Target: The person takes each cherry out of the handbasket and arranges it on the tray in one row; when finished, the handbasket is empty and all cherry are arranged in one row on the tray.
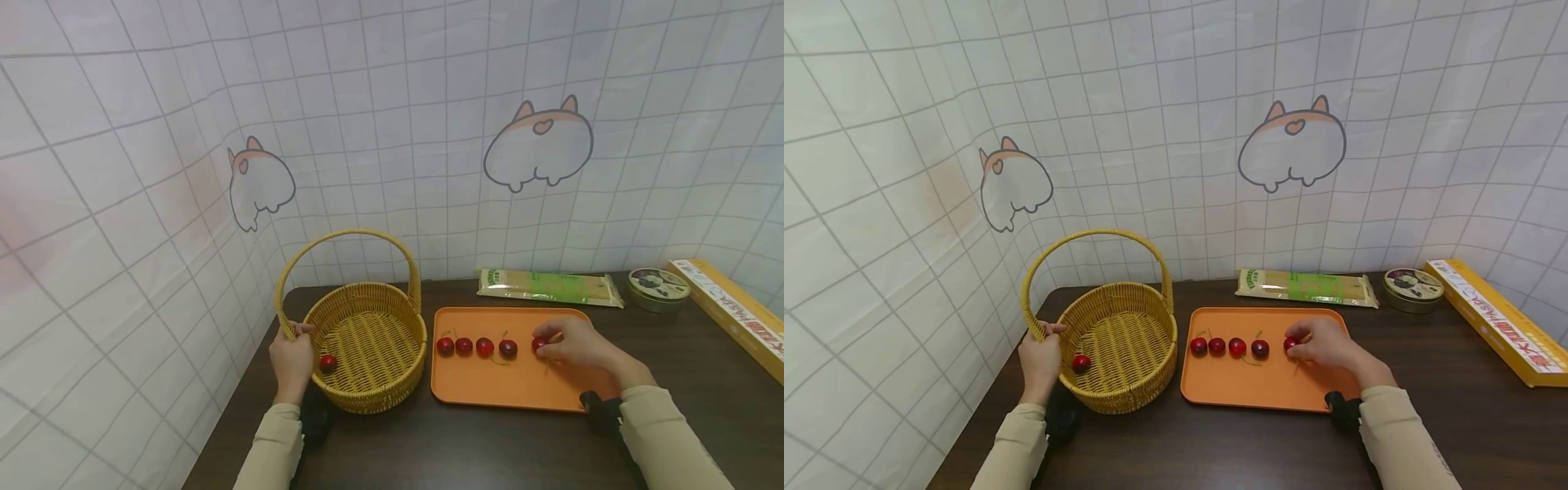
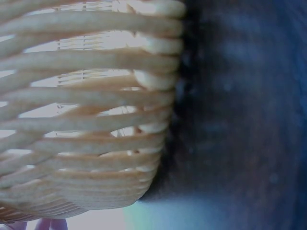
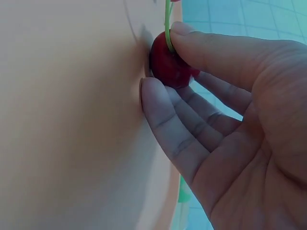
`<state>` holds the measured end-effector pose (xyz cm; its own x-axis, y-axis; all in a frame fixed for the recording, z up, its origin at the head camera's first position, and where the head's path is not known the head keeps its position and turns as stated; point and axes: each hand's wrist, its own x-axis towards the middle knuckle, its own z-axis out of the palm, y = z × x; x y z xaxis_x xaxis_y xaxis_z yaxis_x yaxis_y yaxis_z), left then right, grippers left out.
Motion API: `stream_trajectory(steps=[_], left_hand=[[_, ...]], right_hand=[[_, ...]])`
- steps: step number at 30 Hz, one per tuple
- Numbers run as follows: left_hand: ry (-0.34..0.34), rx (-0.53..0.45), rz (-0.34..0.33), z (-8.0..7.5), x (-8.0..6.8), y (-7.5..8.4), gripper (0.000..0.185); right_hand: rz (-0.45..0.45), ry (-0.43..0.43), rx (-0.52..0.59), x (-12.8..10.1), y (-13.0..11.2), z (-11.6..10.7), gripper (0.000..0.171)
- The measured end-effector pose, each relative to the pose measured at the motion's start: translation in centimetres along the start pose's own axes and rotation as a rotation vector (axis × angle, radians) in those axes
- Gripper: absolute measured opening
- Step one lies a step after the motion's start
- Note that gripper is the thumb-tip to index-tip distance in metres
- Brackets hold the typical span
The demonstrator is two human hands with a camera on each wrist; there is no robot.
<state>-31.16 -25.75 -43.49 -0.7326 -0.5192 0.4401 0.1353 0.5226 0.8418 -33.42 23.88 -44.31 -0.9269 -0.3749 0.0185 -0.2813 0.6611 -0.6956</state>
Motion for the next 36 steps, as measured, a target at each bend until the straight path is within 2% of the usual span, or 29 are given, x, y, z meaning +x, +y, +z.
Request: stream_trajectory(steps=[6,14,36], left_hand=[[-0.002,0.000,-0.003,0.0,-0.1,0.0,0.019],[-0.002,-0.001,0.003,0.0,-0.1,0.1,0.020],[-0.004,-0.008,-0.008,0.0,0.0,-0.1,0.019]], right_hand=[[-0.004,-0.001,0.004,0.0,-0.3,0.2,0.034],[-0.030,0.008,-0.063,0.3,-1.0,0.9,0.032],[-0.012,0.001,-0.056,0.4,-1.2,1.2,0.037]])
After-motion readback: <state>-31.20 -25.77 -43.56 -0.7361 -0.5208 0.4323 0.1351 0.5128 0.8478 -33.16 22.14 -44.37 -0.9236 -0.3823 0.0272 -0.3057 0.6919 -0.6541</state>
